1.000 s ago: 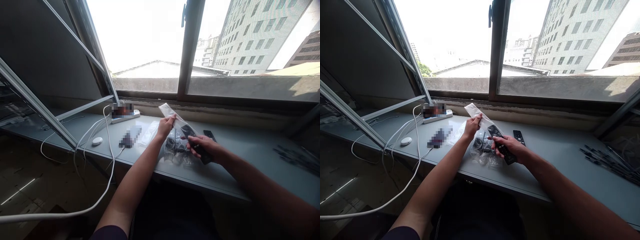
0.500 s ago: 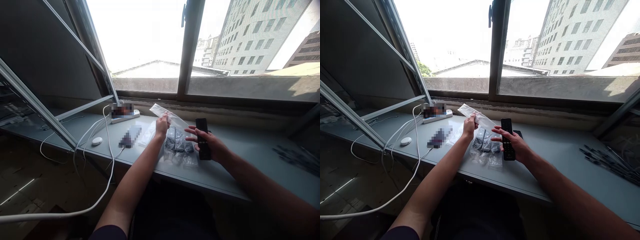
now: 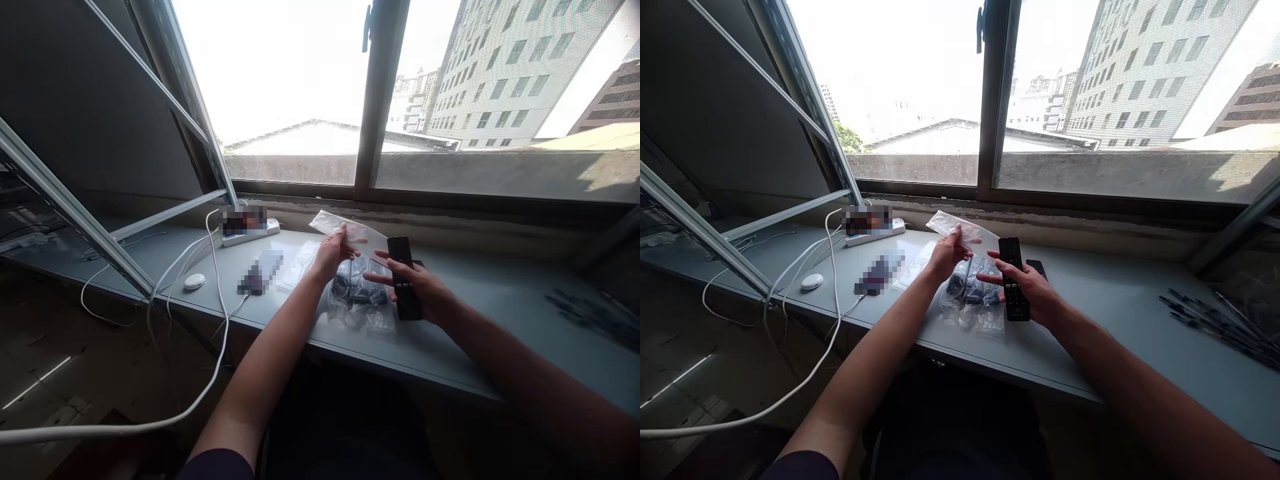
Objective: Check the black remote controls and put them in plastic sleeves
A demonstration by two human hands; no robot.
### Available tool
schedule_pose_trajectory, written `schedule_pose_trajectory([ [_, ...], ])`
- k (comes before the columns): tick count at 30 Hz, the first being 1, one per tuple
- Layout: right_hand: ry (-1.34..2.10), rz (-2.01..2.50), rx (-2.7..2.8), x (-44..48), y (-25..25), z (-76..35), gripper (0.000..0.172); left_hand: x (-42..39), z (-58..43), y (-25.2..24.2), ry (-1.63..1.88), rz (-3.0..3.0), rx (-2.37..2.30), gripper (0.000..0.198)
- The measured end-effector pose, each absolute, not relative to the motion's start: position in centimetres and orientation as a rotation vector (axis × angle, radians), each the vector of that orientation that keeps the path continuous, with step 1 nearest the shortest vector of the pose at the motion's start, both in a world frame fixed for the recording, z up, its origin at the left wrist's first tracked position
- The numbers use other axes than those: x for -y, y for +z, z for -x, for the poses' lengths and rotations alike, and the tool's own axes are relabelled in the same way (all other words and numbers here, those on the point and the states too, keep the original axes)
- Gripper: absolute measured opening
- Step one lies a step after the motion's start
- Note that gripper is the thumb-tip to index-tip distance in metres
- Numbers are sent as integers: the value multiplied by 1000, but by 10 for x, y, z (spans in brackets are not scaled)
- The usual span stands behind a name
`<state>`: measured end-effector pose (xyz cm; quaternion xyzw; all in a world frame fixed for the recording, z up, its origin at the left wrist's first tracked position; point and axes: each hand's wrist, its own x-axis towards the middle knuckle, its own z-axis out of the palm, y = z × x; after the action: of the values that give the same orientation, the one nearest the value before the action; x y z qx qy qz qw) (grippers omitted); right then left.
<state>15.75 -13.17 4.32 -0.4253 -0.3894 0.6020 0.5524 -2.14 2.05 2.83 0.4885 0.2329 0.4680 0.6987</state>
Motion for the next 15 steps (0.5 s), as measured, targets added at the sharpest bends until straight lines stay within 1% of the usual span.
schedule_pose_trajectory([
  [4, 1421, 996, 904, 131, 42, -158, 36, -19, 20, 28, 1026, -1108, -554, 46],
  [8, 1364, 1005, 907, 131, 42, -158, 29, -25, 20, 26, 1067, -1058, -646, 38],
  [11, 1338, 1009, 915, 132, 44, -157, 24, -34, 21, 24, 1165, -949, -739, 29],
  [15, 1322, 1014, 943, 132, 44, -156, 26, -44, 26, 22, 1320, -793, -868, 24],
])
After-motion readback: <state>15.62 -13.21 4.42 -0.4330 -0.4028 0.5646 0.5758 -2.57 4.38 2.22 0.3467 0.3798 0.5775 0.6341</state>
